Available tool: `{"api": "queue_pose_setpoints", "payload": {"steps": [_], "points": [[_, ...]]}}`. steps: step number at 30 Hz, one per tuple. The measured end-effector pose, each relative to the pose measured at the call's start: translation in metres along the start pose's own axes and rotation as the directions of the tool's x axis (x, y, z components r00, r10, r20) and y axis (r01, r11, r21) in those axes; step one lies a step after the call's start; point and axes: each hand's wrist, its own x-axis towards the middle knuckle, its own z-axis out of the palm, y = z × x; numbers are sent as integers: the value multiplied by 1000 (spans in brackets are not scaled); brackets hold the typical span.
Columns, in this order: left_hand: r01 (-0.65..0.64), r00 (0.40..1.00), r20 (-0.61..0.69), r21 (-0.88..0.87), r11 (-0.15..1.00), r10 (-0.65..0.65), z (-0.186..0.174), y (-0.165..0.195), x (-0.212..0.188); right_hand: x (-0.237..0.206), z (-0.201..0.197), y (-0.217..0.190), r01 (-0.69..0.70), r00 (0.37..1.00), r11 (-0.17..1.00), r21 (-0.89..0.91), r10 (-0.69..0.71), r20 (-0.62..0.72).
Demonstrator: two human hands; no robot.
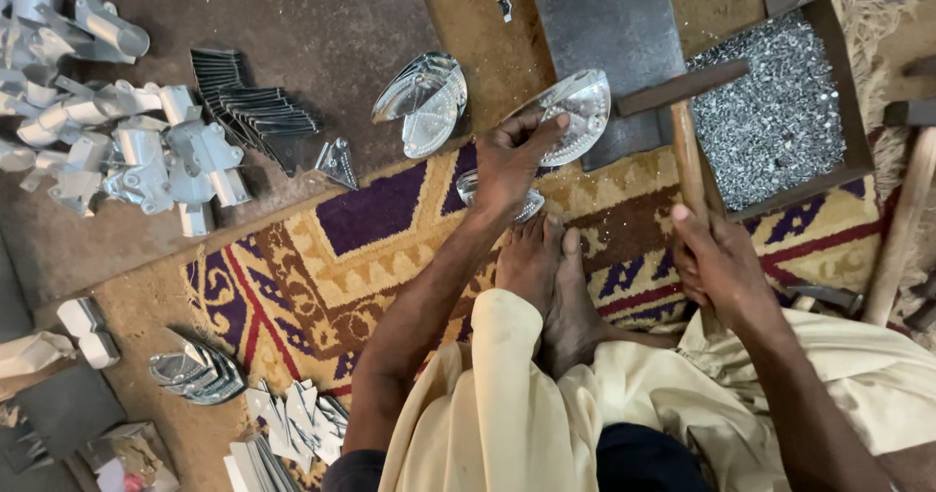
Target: The person sits on the floor and hammers embossed aluminum pieces one at a time on a metal block, repositioning each piece between strikes and setting finished pieces with a pile of completed ones. The person uses a wooden-handled hammer and occasionally reaches into a tray of metal scraps.
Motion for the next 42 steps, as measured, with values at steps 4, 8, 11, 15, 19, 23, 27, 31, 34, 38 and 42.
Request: {"api": "queue_pose_setpoints", "payload": {"steps": [4,8,11,15,19,23,27,31,34,38,42], "points": [[-133,989,-40,177,975,143,3,-1,-1,-17,6,3,164,973,953,-255,-199,-118],[-100,993,-40,153,983,107,4,3,-2,-22,12,1,313,926,828,-466,-375,-44],[-122,989,-55,203,971,136,5,5,-2,-23,16,-3,194,962,814,-548,-268,-57],[-243,968,-30,163,956,251,5,9,-3,-23,18,-9,303,907,783,-543,-412,-87],[-59,996,-45,253,966,72,5,16,-4,-20,18,-8,194,953,775,-601,-295,-73],[-219,973,-38,143,965,227,8,18,3,-21,3,16,438,891,845,-306,-454,21],[-186,981,-32,116,976,191,5,9,2,-22,-30,53,416,897,883,-216,-438,-63],[-68,995,-67,115,991,77,5,4,5,7,-43,66,365,914,908,204,-392,109],[-277,960,-7,89,957,279,7,5,7,18,-30,60,358,927,847,-394,-375,36],[-133,985,-81,218,967,153,2,10,1,6,1,45,234,969,964,-123,-242,-55],[-310,945,-52,170,935,323,-12,22,-6,3,19,28,99,995,995,-26,-100,-25]]}}
